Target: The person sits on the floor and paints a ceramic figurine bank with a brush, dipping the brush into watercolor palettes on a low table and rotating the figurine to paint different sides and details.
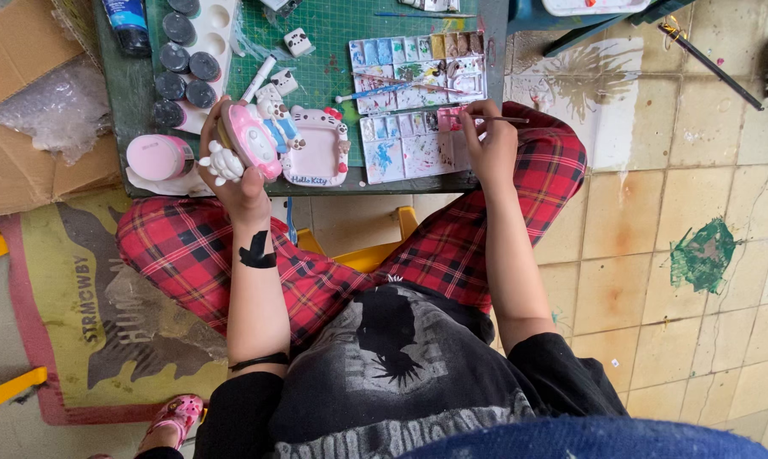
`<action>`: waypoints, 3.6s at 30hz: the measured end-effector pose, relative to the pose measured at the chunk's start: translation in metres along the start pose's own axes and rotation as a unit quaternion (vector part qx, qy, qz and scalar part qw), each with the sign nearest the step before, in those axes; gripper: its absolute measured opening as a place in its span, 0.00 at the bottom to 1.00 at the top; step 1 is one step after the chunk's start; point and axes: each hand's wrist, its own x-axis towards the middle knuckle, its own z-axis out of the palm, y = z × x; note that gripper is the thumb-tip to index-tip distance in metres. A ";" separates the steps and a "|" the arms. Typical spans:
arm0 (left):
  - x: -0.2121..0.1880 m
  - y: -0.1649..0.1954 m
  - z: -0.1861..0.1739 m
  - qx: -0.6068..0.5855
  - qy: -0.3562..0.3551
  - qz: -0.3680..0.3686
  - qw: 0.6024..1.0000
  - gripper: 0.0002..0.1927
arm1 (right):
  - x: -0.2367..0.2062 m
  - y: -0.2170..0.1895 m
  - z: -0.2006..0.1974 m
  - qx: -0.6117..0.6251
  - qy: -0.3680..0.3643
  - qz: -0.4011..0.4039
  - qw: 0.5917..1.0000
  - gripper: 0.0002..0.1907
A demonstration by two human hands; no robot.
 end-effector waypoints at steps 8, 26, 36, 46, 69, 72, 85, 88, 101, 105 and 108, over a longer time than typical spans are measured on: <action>0.000 0.007 0.007 0.036 -0.022 0.006 0.999 0.54 | -0.002 0.000 -0.003 0.012 0.009 0.012 1.000 0.06; -0.128 0.105 0.057 -0.017 -0.009 0.012 1.000 0.42 | -0.038 0.023 -0.015 0.140 0.035 -0.048 0.988 0.08; -0.181 0.173 0.070 -0.114 -0.094 0.006 0.989 0.41 | -0.167 -0.104 -0.074 0.659 0.034 0.012 0.751 0.09; -0.185 0.175 0.074 -0.118 -0.105 -0.055 0.986 0.46 | -0.220 -0.171 -0.075 0.629 -0.028 -0.149 0.762 0.12; -0.192 0.166 0.080 -0.138 -0.118 -0.086 0.980 0.43 | -0.230 -0.156 -0.063 0.600 0.018 -0.166 0.782 0.09; -0.194 0.171 0.080 -0.144 -0.123 -0.101 0.977 0.44 | -0.232 -0.155 -0.063 0.602 0.007 -0.163 0.782 0.09; -0.195 0.172 0.080 -0.115 -0.131 -0.072 0.982 0.39 | -0.234 -0.154 -0.066 0.590 0.013 -0.151 0.793 0.10; -0.194 0.173 0.081 -0.118 -0.130 -0.074 0.982 0.40 | -0.234 -0.153 -0.066 0.586 0.012 -0.150 0.796 0.10; -0.196 0.169 0.080 -0.113 -0.127 -0.069 0.983 0.40 | -0.239 -0.150 -0.068 0.570 0.003 -0.135 0.810 0.09; -0.197 0.171 0.079 -0.109 -0.128 -0.071 0.983 0.40 | -0.241 -0.151 -0.069 0.572 0.001 -0.130 0.810 0.09; -0.198 0.172 0.080 -0.114 -0.127 -0.075 0.983 0.40 | -0.242 -0.151 -0.068 0.568 0.004 -0.134 0.812 0.10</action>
